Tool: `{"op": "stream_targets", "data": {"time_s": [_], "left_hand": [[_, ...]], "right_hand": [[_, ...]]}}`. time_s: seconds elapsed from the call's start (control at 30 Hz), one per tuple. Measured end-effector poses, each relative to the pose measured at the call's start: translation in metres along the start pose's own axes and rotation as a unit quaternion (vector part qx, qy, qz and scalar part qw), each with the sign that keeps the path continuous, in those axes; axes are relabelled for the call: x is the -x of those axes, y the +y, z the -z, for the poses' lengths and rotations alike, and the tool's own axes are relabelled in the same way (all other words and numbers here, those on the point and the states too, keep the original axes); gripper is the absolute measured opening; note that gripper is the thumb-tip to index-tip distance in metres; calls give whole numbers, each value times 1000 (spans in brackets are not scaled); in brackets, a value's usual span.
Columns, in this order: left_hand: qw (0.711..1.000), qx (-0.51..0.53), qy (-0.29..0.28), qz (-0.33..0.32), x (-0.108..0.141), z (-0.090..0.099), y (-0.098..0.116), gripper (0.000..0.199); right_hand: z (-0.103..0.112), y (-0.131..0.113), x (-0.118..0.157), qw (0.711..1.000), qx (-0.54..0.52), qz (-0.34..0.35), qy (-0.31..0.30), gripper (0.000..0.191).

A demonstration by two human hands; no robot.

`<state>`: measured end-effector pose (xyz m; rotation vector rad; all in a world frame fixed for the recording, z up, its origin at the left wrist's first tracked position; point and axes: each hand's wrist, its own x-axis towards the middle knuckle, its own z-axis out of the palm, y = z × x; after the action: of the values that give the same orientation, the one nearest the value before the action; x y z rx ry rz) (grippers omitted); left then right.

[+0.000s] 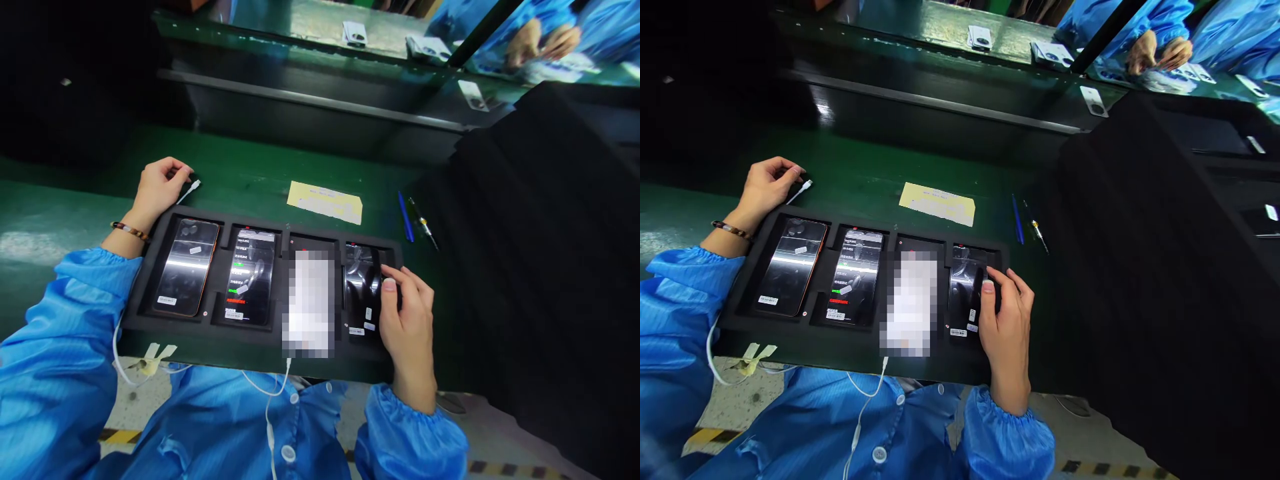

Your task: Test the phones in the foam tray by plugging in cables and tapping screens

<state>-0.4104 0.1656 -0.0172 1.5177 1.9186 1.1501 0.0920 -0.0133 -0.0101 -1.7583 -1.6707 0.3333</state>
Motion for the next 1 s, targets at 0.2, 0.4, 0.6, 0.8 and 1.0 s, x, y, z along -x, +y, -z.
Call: {"op": "stream_targets", "data": {"time_s": [0.2,0.4,0.6,0.8,1.0], "left_hand": [[1000,-2,-5,3,0,0,2,12],[1000,-5,-7,9,3,2,7,13],[1000,-9,-12,15,4,3,8,13],[1000,-10,-12,8,3,3,6,13],[1000,-16,-10,5,3,3,5,16]], "right_hand": [[-2,5,-2,1000,2,5,1,62],[3,-9,3,994,-40,88,49,37],[0,-38,30,953,-139,258,-78,32],[-5,-43,32,936,-108,307,-131,37],[-14,-44,34,969,-109,223,-6,28]]}}
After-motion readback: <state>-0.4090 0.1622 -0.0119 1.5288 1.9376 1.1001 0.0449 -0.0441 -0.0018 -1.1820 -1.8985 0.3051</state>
